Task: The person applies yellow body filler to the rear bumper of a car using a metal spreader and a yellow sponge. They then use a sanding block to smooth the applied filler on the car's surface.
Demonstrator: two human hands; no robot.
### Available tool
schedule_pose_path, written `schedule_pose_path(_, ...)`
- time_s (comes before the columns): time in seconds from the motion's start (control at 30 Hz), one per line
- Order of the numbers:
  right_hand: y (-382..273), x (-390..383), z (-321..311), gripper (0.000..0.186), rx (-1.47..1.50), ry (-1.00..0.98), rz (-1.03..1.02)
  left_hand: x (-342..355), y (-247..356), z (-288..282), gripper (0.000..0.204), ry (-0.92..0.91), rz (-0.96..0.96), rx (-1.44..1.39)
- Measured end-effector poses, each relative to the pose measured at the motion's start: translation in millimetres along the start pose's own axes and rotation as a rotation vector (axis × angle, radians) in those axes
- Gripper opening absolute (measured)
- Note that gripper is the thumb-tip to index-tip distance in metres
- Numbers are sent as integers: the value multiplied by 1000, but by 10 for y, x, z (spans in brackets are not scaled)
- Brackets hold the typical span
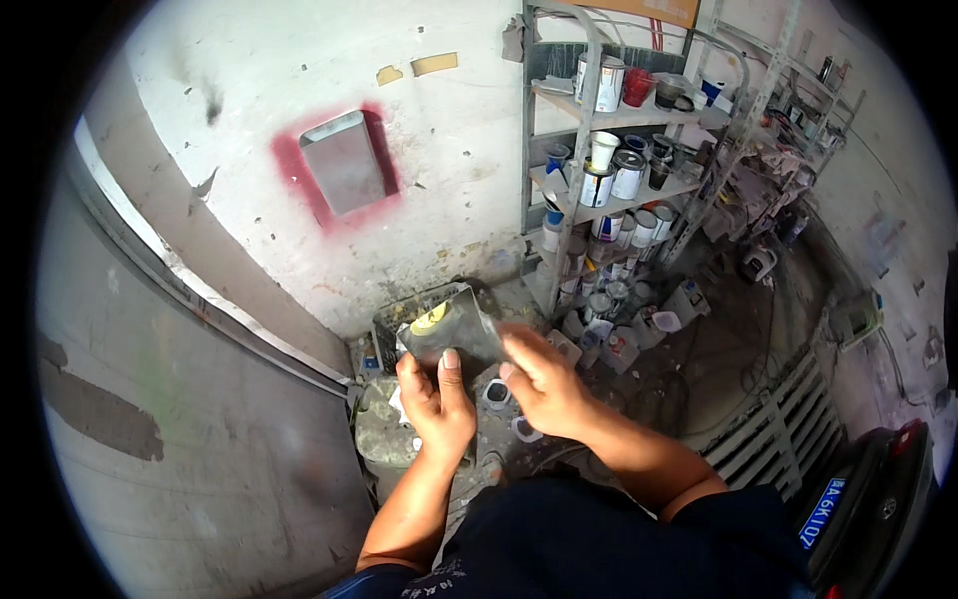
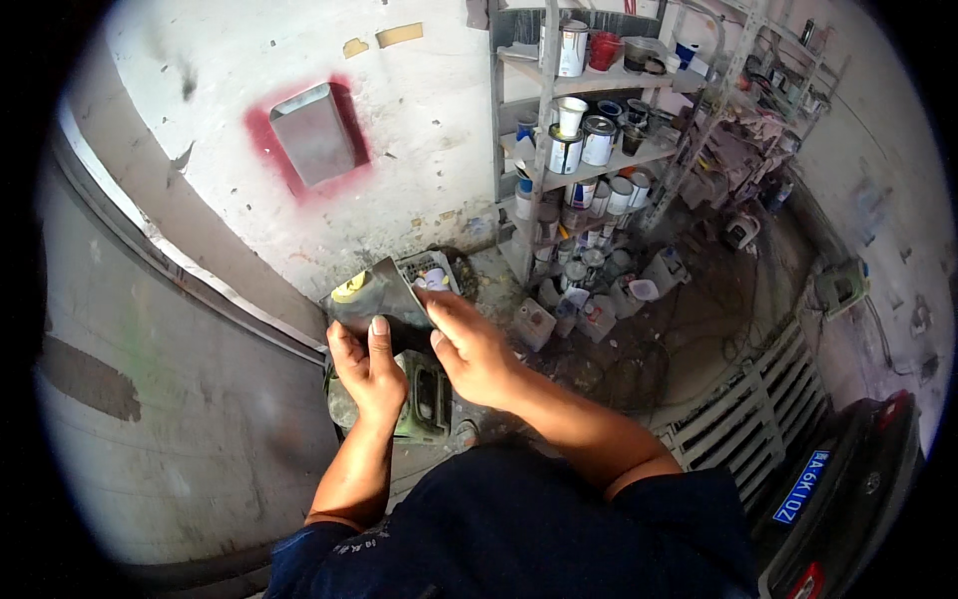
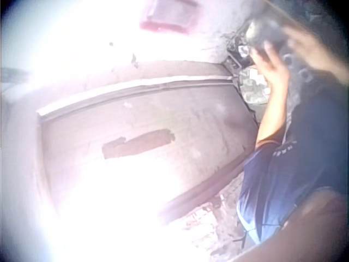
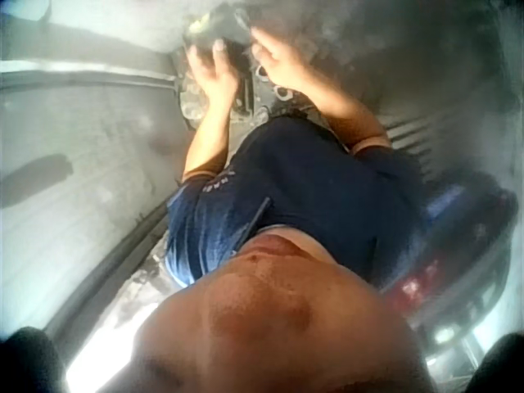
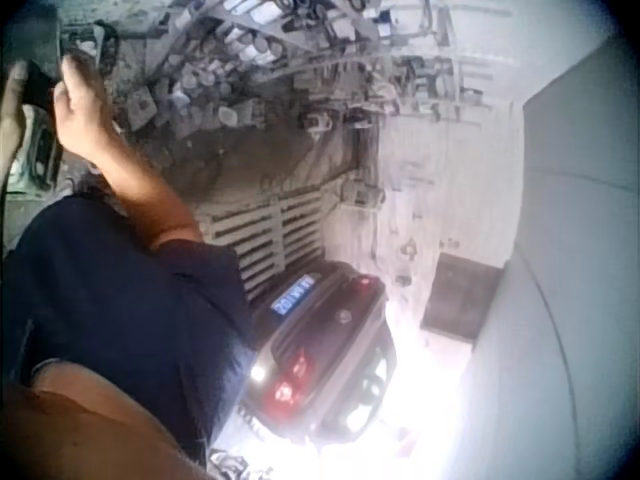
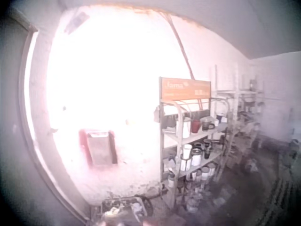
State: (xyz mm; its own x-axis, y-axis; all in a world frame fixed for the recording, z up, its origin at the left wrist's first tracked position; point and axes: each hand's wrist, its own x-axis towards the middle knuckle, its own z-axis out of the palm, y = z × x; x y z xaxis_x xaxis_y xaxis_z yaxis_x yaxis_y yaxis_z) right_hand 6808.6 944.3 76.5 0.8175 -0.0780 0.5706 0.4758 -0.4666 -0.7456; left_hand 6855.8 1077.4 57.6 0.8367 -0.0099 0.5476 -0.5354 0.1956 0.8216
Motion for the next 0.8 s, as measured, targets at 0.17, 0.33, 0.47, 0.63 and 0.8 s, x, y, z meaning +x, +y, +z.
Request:
schedule_pose_path(0.17,412,-128,18,37,-175,-230,69,31,-57,-79,22,-100,54,55)
schedule_pose_path(0.33,269,35,-134,39,308,20,338,169,-90,-103,27,116,-252,-309)
schedule_pose_path(0.47,249,92,-5,35,505,115,229,13,-154,-65,30,193,-510,-507)
schedule_pose_path(0.63,155,50,195,27,179,24,-62,129,-91,-77,31,250,-429,-503)
schedule_pose_path(0.8,646,-352,148,31,-34,-194,162,375,7,-321,32,178,-368,-500)
